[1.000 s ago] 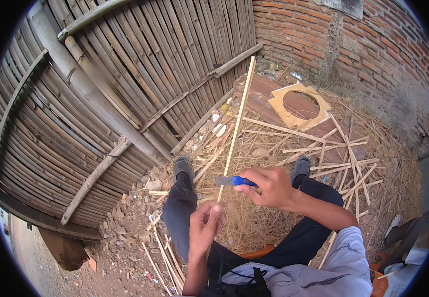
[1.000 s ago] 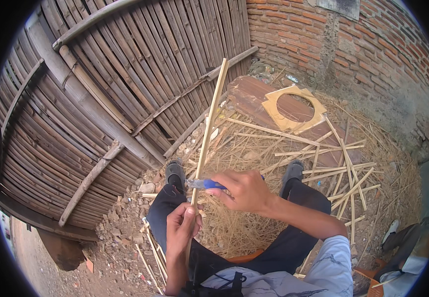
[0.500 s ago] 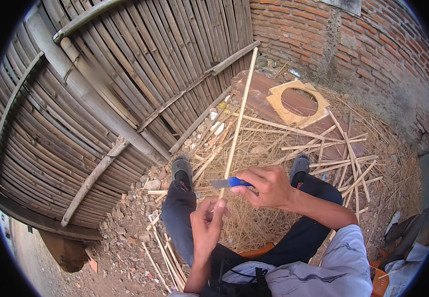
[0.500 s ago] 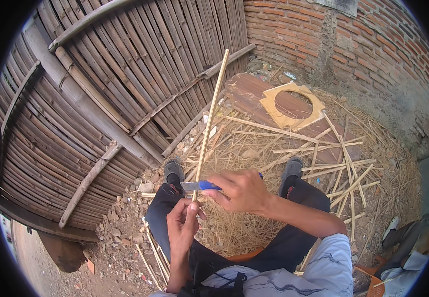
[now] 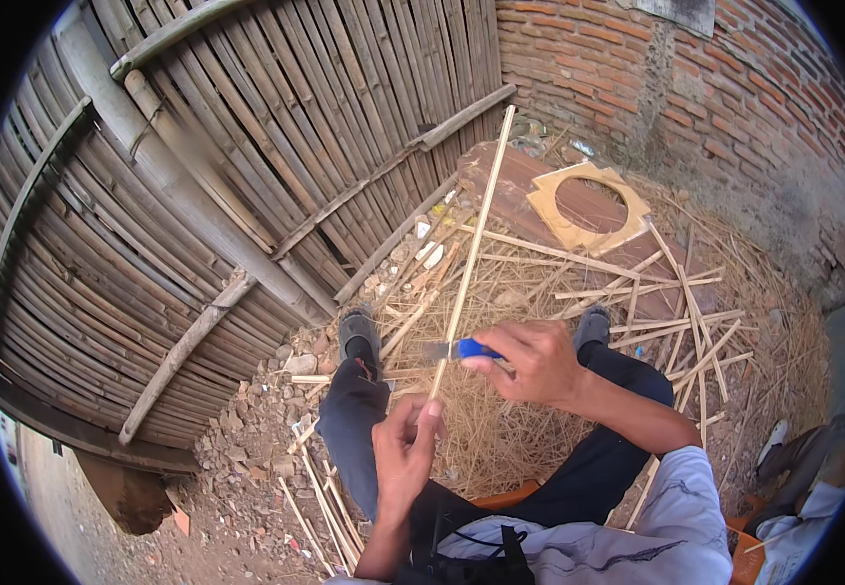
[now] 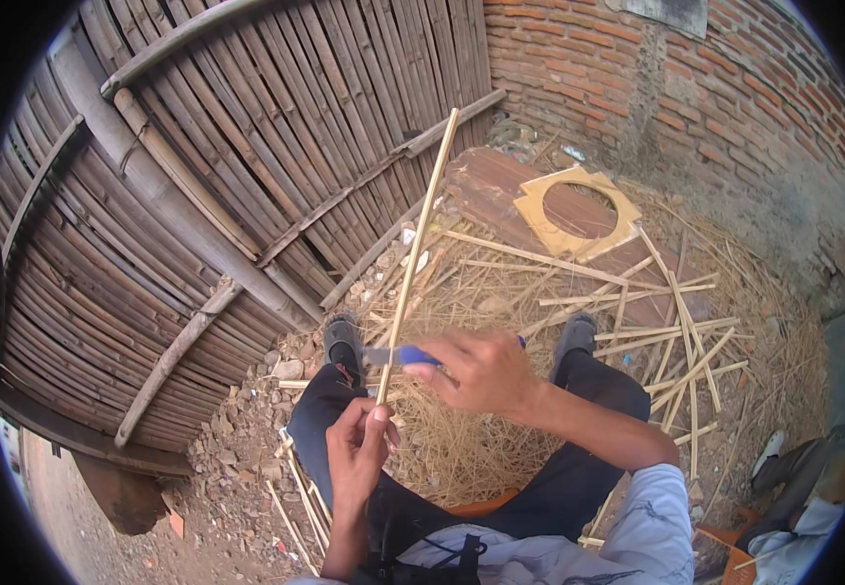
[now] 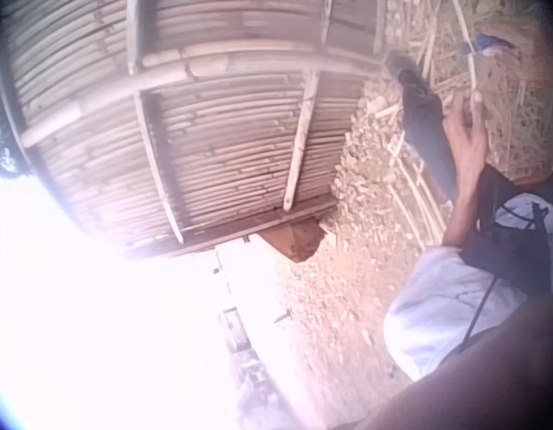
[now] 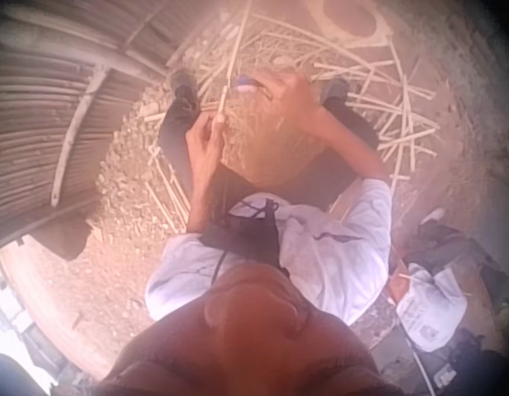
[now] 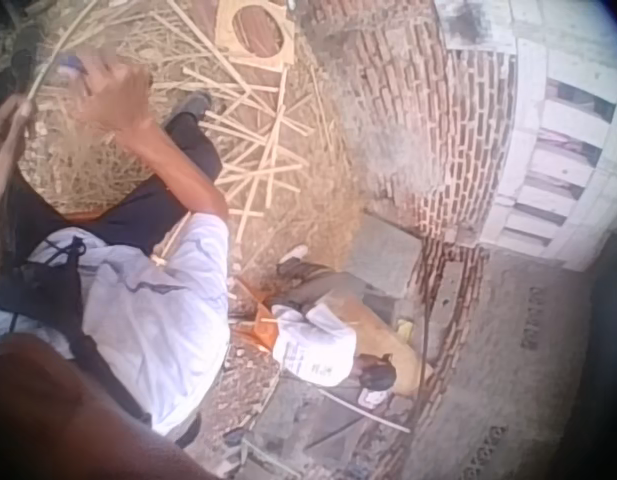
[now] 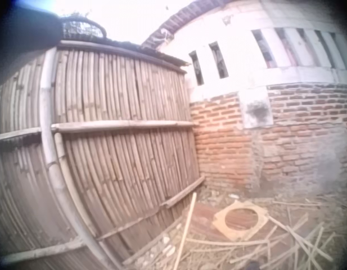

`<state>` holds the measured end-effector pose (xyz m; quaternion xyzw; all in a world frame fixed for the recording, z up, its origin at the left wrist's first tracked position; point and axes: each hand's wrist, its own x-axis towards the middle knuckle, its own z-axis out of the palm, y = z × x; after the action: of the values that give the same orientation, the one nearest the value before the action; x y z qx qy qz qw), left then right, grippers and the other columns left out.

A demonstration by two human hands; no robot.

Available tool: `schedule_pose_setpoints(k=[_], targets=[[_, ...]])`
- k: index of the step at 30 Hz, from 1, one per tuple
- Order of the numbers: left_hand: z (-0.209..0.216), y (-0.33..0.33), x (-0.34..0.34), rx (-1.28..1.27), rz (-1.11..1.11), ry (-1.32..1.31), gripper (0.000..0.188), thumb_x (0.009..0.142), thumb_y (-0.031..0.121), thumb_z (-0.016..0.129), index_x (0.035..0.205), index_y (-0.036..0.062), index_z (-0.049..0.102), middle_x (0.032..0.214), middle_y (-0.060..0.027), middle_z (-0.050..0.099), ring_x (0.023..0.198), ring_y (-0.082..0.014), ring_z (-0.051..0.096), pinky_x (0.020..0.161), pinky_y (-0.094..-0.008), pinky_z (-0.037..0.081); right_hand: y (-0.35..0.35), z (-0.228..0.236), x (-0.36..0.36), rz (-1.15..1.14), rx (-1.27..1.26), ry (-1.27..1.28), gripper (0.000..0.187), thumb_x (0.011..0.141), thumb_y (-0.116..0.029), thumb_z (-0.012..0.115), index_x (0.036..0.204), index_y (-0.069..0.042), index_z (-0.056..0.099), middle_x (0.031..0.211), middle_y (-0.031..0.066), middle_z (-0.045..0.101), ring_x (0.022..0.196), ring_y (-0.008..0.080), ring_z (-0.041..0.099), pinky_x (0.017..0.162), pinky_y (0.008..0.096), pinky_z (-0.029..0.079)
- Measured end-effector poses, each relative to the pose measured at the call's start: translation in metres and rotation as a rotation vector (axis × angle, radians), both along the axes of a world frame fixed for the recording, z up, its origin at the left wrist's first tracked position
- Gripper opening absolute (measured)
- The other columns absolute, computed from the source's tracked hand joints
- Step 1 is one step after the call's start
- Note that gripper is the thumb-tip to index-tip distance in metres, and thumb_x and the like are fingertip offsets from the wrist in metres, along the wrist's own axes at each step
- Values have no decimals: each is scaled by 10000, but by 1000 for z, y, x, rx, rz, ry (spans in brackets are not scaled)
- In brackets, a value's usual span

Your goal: The person sits on a low stool and uses a blue utility knife to shave thin strips from a long, thin piece of wood. They hold the wood in their left hand and scrape the blade along its length, creating fine wood shavings that fall onto the ground.

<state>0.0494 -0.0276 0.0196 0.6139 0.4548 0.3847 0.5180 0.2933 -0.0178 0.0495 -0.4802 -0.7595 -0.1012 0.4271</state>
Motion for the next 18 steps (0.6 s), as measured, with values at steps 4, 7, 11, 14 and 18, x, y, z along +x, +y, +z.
schedule_pose_setpoints(k=[4, 7, 11, 14, 18], targets=[[-17, -17, -19, -75, -26, 4, 236, 1111, 225, 678, 1073, -3, 726, 735, -21, 712, 598, -29, 557, 530, -231, 396, 38, 16, 60, -256, -7, 161, 313, 1031, -384, 749, 1063, -73, 771, 791, 85, 772, 571, 193, 713, 487, 359, 514], [-28, -25, -25, -84, -41, 4, 251, 1122, 232, 662, 1050, -5, 706, 737, -10, 697, 541, -5, 484, 500, -204, 341, 55, 20, 97, -384, 12, 182, 309, 1049, -378, 721, 1048, -74, 778, 744, 127, 753, 576, 262, 711, 531, 402, 518], [-39, -14, -31, 53, -35, 76, 235, 1115, 212, 671, 1043, -8, 714, 742, -9, 704, 590, -20, 541, 531, -219, 387, 71, 11, 111, -423, 43, 153, 333, 1062, -387, 692, 1056, -70, 793, 738, 160, 738, 596, 331, 703, 590, 432, 532], [-28, -11, -37, -35, -62, 150, 213, 1100, 187, 692, 1051, -17, 727, 755, -29, 728, 661, -61, 647, 586, -246, 481, 85, 16, 137, -591, -14, 238, 376, 1062, -415, 674, 1061, -61, 804, 746, 170, 738, 633, 359, 712, 625, 446, 539], [-34, -17, -53, -102, -87, 137, 226, 1103, 199, 683, 1062, -19, 723, 749, -61, 731, 652, -63, 623, 598, -251, 475, 78, 23, 212, -789, -180, 436, 447, 1045, -471, 668, 1028, -49, 814, 800, 205, 749, 771, 385, 747, 725, 471, 557]])
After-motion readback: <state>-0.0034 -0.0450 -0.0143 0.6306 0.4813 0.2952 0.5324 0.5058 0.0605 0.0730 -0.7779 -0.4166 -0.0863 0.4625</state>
